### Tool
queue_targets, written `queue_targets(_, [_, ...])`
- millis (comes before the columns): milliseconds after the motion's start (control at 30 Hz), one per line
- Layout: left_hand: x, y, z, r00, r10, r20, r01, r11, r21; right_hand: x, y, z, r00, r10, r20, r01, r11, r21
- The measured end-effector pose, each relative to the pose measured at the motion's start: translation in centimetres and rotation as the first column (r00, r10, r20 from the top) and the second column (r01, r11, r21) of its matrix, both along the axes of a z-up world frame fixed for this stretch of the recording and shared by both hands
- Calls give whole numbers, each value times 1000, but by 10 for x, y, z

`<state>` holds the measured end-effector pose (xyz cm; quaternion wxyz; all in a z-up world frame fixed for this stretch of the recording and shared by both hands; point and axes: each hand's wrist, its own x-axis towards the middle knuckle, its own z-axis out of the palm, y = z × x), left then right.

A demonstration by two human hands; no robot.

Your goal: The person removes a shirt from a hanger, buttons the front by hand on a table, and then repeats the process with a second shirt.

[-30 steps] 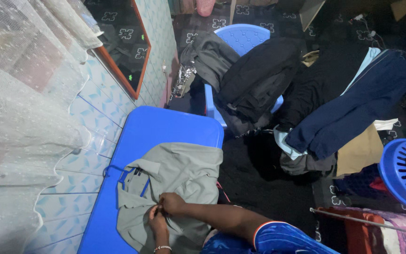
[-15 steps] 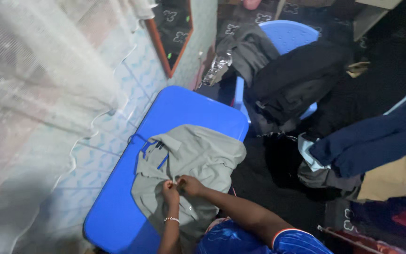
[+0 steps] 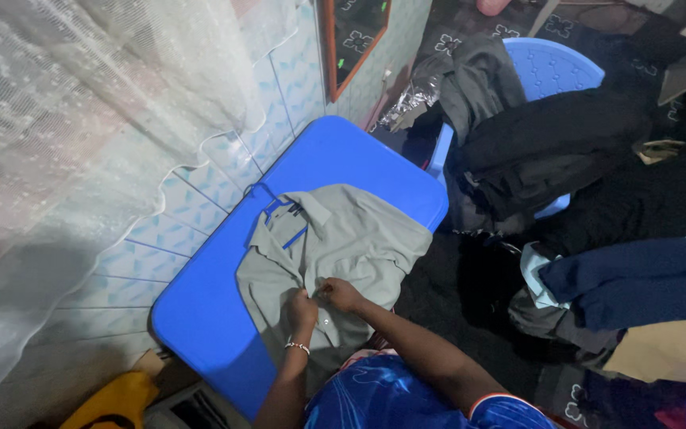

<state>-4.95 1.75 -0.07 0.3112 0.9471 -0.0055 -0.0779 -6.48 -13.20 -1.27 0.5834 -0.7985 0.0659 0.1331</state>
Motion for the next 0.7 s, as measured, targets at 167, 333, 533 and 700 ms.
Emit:
queue_targets(167, [4,1,2,964,22,-265,-69,983,-168,-3,3,4,999,13,33,-9,994,-110])
queue_targets(333, [-3,1,3,919,82,-386,-322,723,-612,-1,7,7,998,-51,43,60,971,-231])
queue_targets(533, [-10,-4,4,889,212,-405,-442,626,-642,-2,17,7,992,-123,-14,107,913,-394])
queue_targets(700, [-12,1,2,902,197,-384,-415,636,-650,-2,19,7,963,-52,-266,53,999,-5])
